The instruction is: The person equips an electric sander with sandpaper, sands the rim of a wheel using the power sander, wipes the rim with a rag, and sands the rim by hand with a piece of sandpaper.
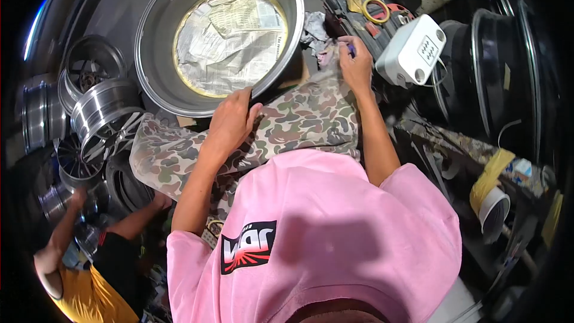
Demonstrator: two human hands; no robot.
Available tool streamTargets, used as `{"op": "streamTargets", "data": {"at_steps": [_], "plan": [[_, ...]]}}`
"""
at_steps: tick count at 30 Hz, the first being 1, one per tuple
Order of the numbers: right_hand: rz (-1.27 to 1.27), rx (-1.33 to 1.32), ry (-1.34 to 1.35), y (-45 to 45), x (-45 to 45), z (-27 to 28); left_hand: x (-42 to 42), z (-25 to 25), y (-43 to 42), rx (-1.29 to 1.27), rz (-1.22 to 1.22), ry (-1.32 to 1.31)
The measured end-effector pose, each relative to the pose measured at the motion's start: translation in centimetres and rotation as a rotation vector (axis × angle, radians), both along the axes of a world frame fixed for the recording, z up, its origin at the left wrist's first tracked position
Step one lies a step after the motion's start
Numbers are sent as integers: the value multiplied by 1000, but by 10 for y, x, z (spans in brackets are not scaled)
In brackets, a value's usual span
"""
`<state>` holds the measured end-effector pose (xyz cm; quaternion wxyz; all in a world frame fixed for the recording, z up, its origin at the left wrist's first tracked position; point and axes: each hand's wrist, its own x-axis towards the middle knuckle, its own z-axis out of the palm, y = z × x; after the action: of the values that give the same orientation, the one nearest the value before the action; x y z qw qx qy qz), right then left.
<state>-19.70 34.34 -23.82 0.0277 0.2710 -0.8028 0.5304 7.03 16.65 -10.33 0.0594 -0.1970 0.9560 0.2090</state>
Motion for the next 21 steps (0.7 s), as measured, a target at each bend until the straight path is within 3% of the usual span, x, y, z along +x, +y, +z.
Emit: {"op": "streamTargets", "data": {"at_steps": [6, 11, 15, 17, 18, 19, 20, 21], "plan": [[-214, -2, 5, 88, 27, 28, 3, 2, -2, -46, -48, 87], [-171, 150, -229, 127, 35, -65, 16, 5, -6, -136, -56, -13], [-83, 241, -280, 109, 32, -112, 33, 32, 6, -52, 31, 6], [-8, 145, -338, 81, 5, -118, 45, 53, 9, 18, 156, 50], [39, 94, -360, 65, -8, -110, 57, 56, 9, -66, 220, 88], [117, 57, -641, 48, -20, -97, 76, 63, 1, -145, 286, 119], [218, 74, -744, 21, -47, -132, 97, 71, -6, -228, 361, 148], [246, 125, -556, -5, -65, -155, 119, 78, -11, -285, 443, 175]]}}
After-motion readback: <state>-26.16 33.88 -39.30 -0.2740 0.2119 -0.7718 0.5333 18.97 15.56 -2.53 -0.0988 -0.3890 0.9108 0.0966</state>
